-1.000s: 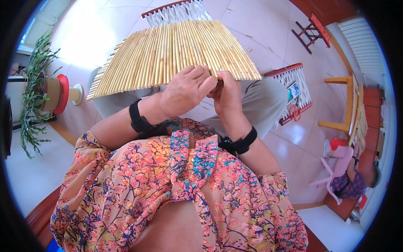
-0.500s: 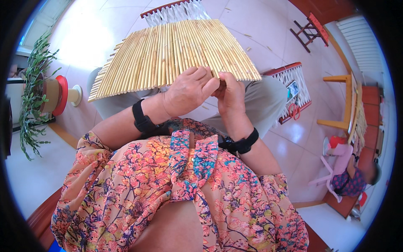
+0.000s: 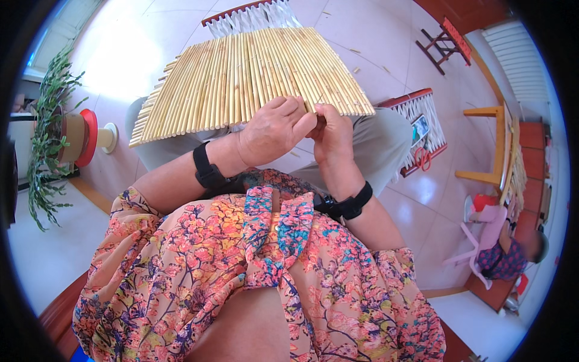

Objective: Trimming bamboo strips with scissors and threading them together with string to assemble a mat or object.

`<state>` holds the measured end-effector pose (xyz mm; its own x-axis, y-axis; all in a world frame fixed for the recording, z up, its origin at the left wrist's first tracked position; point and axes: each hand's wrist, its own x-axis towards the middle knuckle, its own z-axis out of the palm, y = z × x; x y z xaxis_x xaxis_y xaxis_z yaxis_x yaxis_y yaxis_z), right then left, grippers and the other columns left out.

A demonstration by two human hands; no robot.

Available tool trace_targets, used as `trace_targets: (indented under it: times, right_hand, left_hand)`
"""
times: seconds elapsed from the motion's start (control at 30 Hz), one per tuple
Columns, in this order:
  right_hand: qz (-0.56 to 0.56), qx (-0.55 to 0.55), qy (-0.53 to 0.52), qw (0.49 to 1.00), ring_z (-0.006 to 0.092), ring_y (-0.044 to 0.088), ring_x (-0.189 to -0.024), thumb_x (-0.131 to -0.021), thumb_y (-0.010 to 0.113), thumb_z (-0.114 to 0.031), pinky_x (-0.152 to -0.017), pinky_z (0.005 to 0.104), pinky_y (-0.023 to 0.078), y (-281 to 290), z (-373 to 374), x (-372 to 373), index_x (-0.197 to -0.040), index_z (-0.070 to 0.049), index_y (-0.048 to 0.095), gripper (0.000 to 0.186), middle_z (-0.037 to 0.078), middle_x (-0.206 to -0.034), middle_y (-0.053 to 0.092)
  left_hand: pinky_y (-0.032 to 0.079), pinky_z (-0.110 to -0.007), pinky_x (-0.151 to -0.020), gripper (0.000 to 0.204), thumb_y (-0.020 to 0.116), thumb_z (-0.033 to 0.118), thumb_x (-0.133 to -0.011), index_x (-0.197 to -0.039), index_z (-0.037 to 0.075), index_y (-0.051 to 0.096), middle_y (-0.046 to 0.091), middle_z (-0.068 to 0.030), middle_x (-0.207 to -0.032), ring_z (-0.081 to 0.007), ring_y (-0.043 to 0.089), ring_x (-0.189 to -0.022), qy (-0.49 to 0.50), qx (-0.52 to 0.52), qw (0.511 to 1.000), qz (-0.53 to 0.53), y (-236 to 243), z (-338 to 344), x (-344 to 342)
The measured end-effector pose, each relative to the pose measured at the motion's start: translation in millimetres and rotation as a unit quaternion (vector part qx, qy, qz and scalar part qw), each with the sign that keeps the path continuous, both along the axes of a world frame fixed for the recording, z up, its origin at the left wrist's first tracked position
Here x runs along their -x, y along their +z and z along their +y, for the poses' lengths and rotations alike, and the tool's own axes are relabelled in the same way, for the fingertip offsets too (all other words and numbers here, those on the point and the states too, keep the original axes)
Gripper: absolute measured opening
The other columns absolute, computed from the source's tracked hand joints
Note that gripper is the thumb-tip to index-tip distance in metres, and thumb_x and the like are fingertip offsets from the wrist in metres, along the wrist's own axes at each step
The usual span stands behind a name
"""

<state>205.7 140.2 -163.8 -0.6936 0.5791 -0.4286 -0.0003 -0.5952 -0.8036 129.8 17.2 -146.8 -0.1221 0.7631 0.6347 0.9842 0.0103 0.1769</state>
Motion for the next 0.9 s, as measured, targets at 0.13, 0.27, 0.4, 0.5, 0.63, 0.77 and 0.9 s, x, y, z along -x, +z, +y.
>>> trace_targets:
  times: [0.13, 0.27, 0.4, 0.5, 0.63, 0.77, 0.9]
  right_hand:
    - [0.002, 0.011, -0.009, 1.000, 0.0156, 0.056, -0.057, -0.076, 0.056, -0.013, -0.046, 0.0277, 0.044, -7.1, 1.8, -0.7, -0.083, 0.001, 0.060, 0.016, 0.007, -0.072, 0.060]
    - [0.007, 0.038, 0.011, 0.999, 0.0165, 0.057, -0.070, -0.077, 0.056, -0.011, -0.061, 0.0282, 0.045, -14.4, 10.5, -5.5, -0.092, 0.001, 0.057, 0.019, 0.006, -0.081, 0.060]
    - [0.012, 0.048, 0.056, 0.997, 0.0169, 0.059, -0.080, -0.082, 0.055, -0.013, -0.070, 0.0280, 0.048, -26.4, 24.3, -13.4, -0.105, 0.002, 0.053, 0.028, 0.008, -0.092, 0.060]
    - [-0.097, 0.016, 0.193, 0.976, 0.0147, 0.061, -0.064, -0.085, 0.056, -0.024, -0.048, 0.0230, 0.045, 35.0, 22.0, -19.4, -0.090, -0.001, 0.061, 0.024, 0.008, -0.078, 0.063]
    - [-0.181, -0.054, 0.319, 0.929, 0.0145, 0.063, -0.068, -0.087, 0.055, -0.024, -0.050, 0.0221, 0.047, 62.5, 43.9, -38.1, -0.094, -0.001, 0.062, 0.025, 0.008, -0.084, 0.064]
    - [-0.157, -0.385, 0.242, 0.877, 0.0101, 0.060, -0.070, -0.086, 0.058, -0.014, -0.056, 0.0194, 0.046, 88.0, 63.5, -43.2, -0.095, 0.000, 0.062, 0.017, 0.006, -0.088, 0.063]
    - [-0.034, -0.550, 0.267, 0.791, 0.0079, 0.056, -0.069, -0.081, 0.062, -0.008, -0.061, 0.0187, 0.043, 100.6, 49.4, -5.9, -0.092, 0.002, 0.062, 0.014, 0.002, -0.081, 0.059]
  left_hand:
    - [0.042, -0.029, -0.068, 0.019, 0.054, 0.011, -0.068, -0.085, 0.003, 0.049, 0.049, -0.0062, -0.074, -0.0198, 0.050, -0.076, -0.005, 0.005, 1.000, 0.005, -8.1, 3.3, -1.6]
    - [0.042, -0.028, -0.068, 0.018, 0.054, 0.011, -0.068, -0.084, 0.004, 0.049, 0.049, -0.0062, -0.074, -0.0201, 0.050, -0.075, -0.012, -0.006, 1.000, 0.009, -10.9, 5.7, -2.1]
    - [0.042, -0.029, -0.067, 0.016, 0.054, 0.011, -0.068, -0.083, 0.004, 0.049, 0.049, -0.0061, -0.074, -0.0201, 0.050, -0.075, -0.021, -0.001, 1.000, 0.008, -7.4, 5.2, -0.1]
    - [0.043, -0.029, -0.068, 0.018, 0.054, 0.011, -0.068, -0.084, 0.005, 0.049, 0.050, -0.0063, -0.076, -0.0201, 0.050, -0.077, -0.019, 0.010, 1.000, -0.010, -7.3, -2.0, 7.9]
    - [0.044, -0.029, -0.066, 0.021, 0.056, 0.008, -0.067, -0.087, 0.004, 0.052, 0.054, -0.0075, -0.080, -0.0197, 0.053, -0.077, -0.028, 0.003, 0.999, 0.017, -0.3, -22.3, 19.3]
    - [0.043, -0.027, -0.066, 0.018, 0.057, 0.011, -0.069, -0.086, 0.007, 0.052, 0.055, -0.0022, -0.075, -0.0177, 0.054, -0.073, -0.013, -0.041, 0.998, 0.042, 8.9, -48.6, 32.2]
    - [0.045, -0.028, -0.065, 0.020, 0.058, 0.009, -0.067, -0.087, 0.006, 0.055, 0.059, -0.0051, -0.082, -0.0180, 0.056, -0.074, -0.030, -0.037, 0.997, 0.055, 14.8, -86.2, 48.8]
